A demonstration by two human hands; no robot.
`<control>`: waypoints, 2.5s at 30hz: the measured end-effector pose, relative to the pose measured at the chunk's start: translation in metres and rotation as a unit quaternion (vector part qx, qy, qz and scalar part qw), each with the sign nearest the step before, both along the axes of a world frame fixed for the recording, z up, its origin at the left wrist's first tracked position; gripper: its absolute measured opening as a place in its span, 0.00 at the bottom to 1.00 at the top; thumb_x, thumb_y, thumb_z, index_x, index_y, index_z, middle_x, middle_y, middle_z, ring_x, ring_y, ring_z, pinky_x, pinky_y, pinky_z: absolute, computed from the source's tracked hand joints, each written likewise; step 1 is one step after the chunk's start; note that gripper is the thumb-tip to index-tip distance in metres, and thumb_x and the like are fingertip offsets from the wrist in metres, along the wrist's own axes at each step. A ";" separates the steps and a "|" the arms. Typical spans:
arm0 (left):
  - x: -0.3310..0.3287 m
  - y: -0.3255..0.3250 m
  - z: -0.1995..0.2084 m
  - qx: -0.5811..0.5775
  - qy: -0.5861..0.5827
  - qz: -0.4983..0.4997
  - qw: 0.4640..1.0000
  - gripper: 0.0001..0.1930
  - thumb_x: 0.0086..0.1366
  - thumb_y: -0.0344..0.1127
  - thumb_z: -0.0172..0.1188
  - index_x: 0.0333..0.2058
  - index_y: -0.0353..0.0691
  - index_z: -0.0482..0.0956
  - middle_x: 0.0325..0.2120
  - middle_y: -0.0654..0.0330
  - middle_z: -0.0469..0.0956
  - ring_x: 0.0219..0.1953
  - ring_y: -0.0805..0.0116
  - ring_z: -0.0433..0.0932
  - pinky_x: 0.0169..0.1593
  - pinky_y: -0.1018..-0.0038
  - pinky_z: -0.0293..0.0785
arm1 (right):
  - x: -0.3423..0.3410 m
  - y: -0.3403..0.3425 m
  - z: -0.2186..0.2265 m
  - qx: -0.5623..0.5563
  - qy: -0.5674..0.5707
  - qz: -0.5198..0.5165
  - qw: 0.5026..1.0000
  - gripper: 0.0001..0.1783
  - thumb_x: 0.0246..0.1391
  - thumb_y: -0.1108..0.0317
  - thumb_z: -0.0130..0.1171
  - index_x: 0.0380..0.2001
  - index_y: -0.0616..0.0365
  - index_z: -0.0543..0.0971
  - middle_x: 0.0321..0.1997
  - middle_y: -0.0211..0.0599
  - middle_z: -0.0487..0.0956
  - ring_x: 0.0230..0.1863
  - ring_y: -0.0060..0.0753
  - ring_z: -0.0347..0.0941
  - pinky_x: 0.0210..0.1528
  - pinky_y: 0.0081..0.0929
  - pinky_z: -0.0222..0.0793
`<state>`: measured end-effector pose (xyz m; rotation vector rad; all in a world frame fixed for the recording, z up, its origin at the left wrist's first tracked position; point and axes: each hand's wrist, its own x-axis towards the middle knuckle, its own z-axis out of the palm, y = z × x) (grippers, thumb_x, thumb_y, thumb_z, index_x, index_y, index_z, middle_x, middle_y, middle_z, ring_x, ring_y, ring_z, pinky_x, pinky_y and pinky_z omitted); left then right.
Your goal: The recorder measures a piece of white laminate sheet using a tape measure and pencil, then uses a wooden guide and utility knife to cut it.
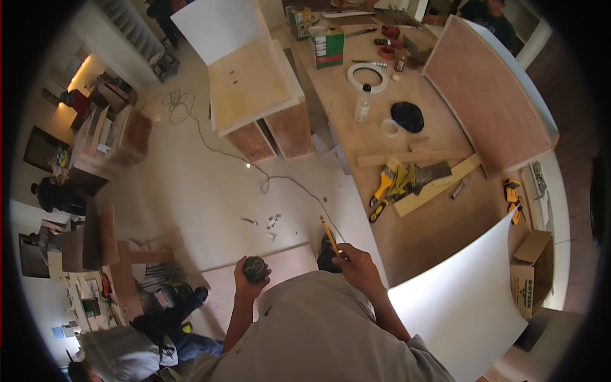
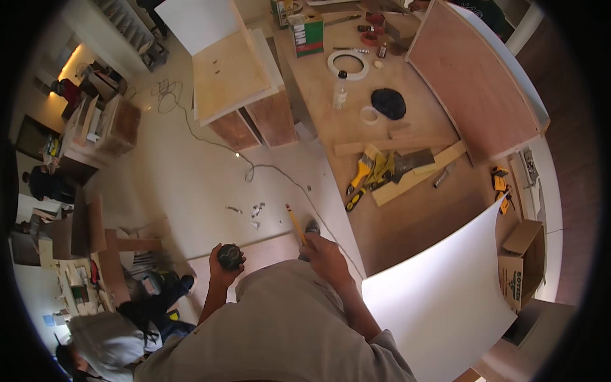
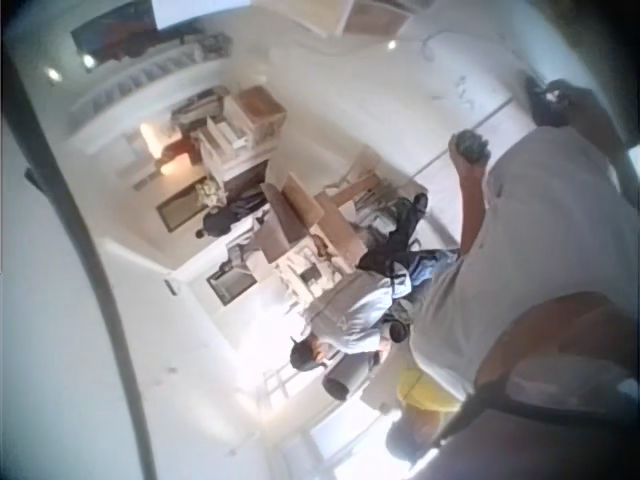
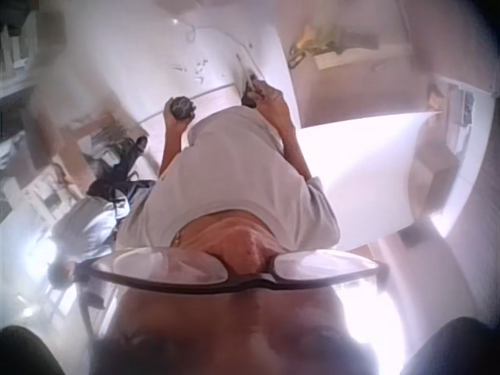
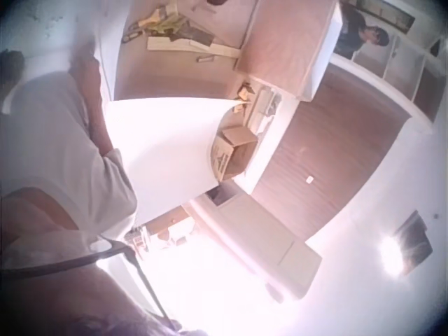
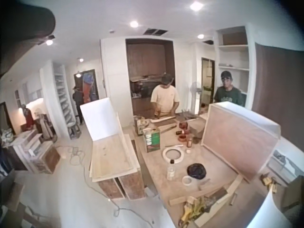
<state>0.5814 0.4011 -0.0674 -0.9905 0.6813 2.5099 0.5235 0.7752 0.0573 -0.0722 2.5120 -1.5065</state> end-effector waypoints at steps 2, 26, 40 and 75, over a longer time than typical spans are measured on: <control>-0.039 0.004 0.012 -0.013 -0.016 0.014 1.000 0.26 0.72 0.62 0.54 0.46 0.43 0.84 0.38 0.52 0.83 0.43 0.51 0.82 0.36 0.62 0.80 | -0.040 0.005 0.002 -0.048 -0.034 -0.011 0.998 0.19 0.63 0.71 0.69 0.55 0.63 0.81 0.37 0.44 0.88 0.29 0.30 0.83 0.34 0.30 0.78; -0.625 -0.081 0.027 -0.676 0.335 -0.310 0.579 0.59 0.46 0.45 0.84 0.74 0.38 0.60 0.59 0.43 0.78 0.59 0.47 0.80 0.65 0.57 0.75 | -0.339 -0.093 -0.145 -0.114 -0.210 -0.170 0.956 0.14 0.63 0.62 0.70 0.42 0.64 0.87 0.23 0.34 0.83 0.20 0.18 0.74 0.21 0.23 0.67; -0.788 -0.112 -0.027 -0.647 0.436 -0.364 0.509 0.57 0.43 0.35 0.80 0.74 0.37 0.61 0.64 0.41 0.73 0.63 0.39 0.75 0.66 0.51 0.72 | -0.595 -0.226 -0.165 0.088 -0.024 -0.175 0.980 0.22 0.59 0.52 0.65 0.47 0.58 0.87 0.47 0.51 0.86 0.49 0.56 0.83 0.56 0.51 0.78; -0.553 -0.077 -0.047 -0.840 0.361 -0.311 0.260 0.51 0.61 0.40 0.74 0.77 0.40 0.53 0.75 0.31 0.48 0.74 0.26 0.54 0.73 0.38 0.59 | -0.141 0.059 -0.179 0.212 -0.228 -0.517 0.797 0.27 0.60 0.49 0.67 0.54 0.57 0.78 0.53 0.58 0.82 0.54 0.61 0.82 0.56 0.53 0.79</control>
